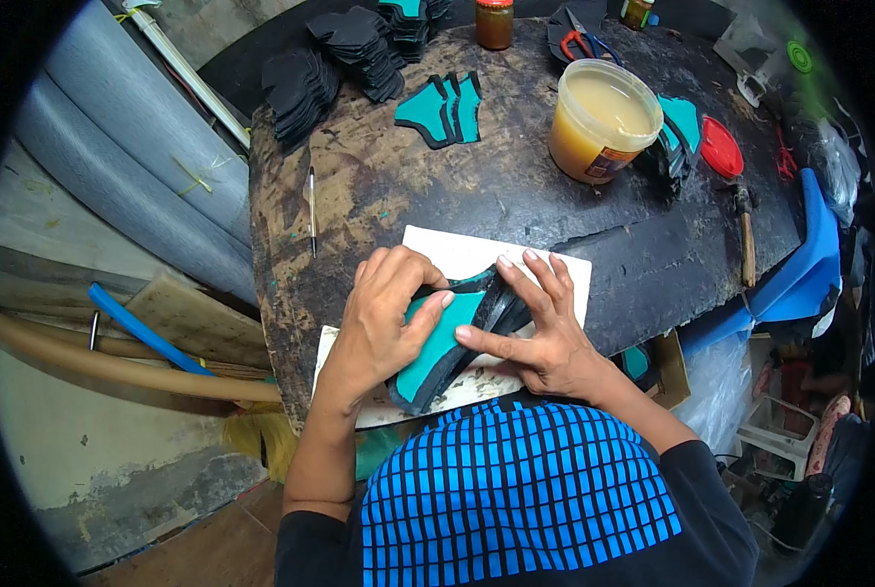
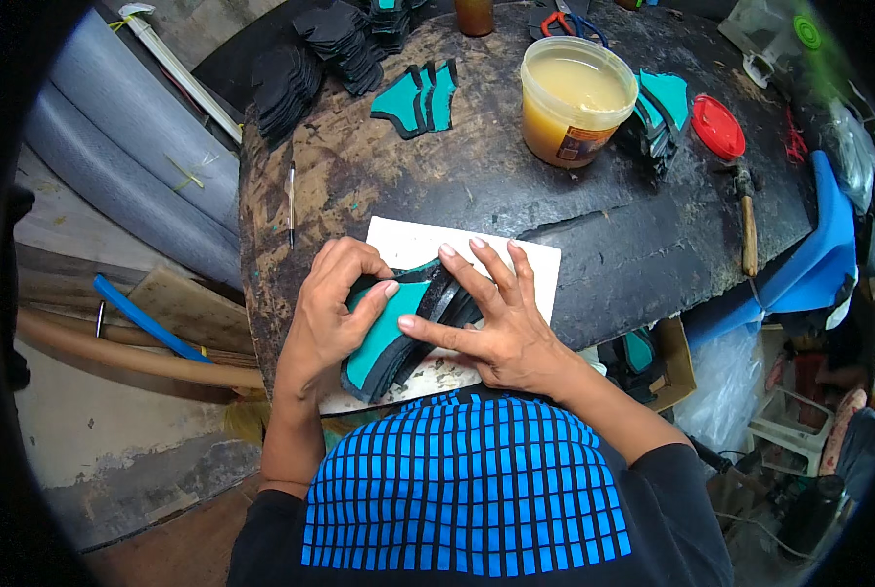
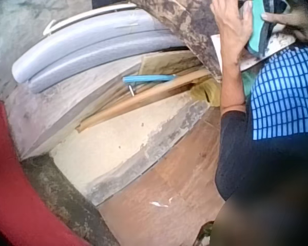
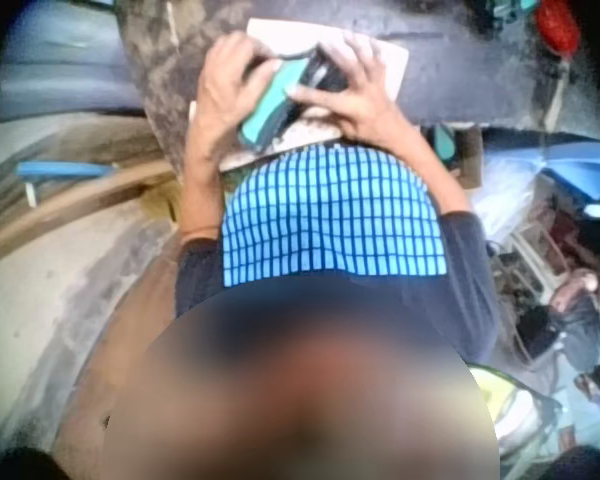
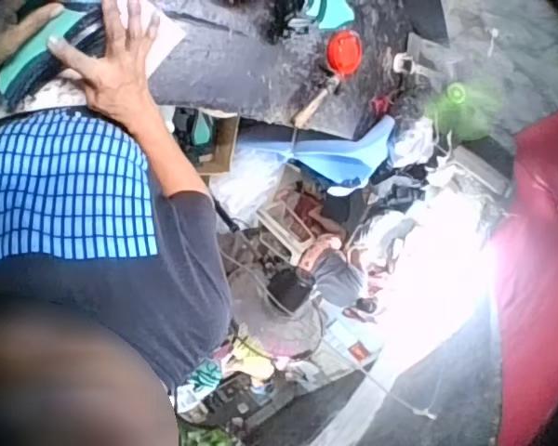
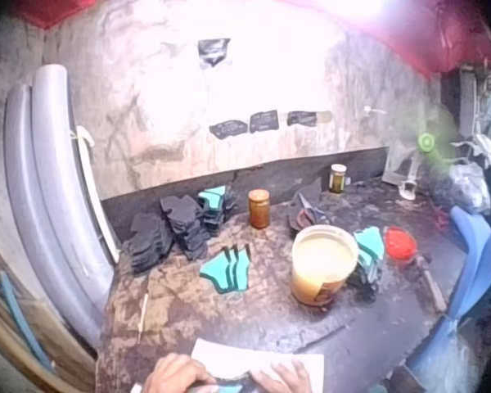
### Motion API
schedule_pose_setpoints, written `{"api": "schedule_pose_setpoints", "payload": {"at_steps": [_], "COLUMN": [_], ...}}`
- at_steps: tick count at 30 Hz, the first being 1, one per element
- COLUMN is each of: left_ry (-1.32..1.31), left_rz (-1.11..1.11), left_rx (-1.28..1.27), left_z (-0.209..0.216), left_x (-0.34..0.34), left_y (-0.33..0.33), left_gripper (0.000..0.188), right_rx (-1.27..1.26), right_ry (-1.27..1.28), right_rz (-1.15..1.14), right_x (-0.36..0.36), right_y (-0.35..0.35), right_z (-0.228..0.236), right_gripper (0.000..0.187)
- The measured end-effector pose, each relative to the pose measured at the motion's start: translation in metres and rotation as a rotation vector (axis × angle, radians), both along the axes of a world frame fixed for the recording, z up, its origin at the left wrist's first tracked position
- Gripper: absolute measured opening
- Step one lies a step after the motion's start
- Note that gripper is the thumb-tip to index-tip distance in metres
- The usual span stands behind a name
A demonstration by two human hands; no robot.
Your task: The person uses a hammer to repeatedly strike and shape green rubber pieces on a white board, then stacks the finished pieces. The person also opens a container of yellow liquid and handles black rubber pieces, placing them on the board.
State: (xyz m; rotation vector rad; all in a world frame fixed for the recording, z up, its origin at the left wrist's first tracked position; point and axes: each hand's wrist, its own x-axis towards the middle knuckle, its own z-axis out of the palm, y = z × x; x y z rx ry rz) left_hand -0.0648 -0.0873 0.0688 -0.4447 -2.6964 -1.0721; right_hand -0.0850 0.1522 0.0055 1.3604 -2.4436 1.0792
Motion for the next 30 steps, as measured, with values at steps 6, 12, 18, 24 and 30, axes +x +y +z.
{"api": "schedule_pose_setpoints", "payload": {"at_steps": [6,12,18,24,30], "left_ry": [-0.444,-0.168,-0.036,-0.012,0.133], "left_rz": [-0.051,0.163,0.398,0.242,-0.033], "left_rx": [0.455,0.716,0.26,0.158,-0.188], "left_z": [0.013,-0.031,-0.079,-0.052,0.009], "left_x": [-0.027,-0.162,-0.259,-0.205,-0.029], "left_y": [-0.032,-0.08,-0.086,-0.064,-0.014], "left_gripper": [0.014,0.016,0.024,0.035,0.033], "right_rx": [-0.456,-0.577,-0.561,-0.305,-0.157], "right_ry": [-0.383,-0.481,-0.41,-0.305,-0.321], "right_rz": [0.109,0.004,-0.021,-0.04,-0.05], "right_x": [-0.02,-0.016,-0.017,-0.014,-0.012], "right_y": [0.017,0.017,0.014,0.013,0.005], "right_z": [-0.004,-0.01,-0.008,-0.007,0.004], "right_gripper": [0.051,0.045,0.049,0.063,0.068]}}
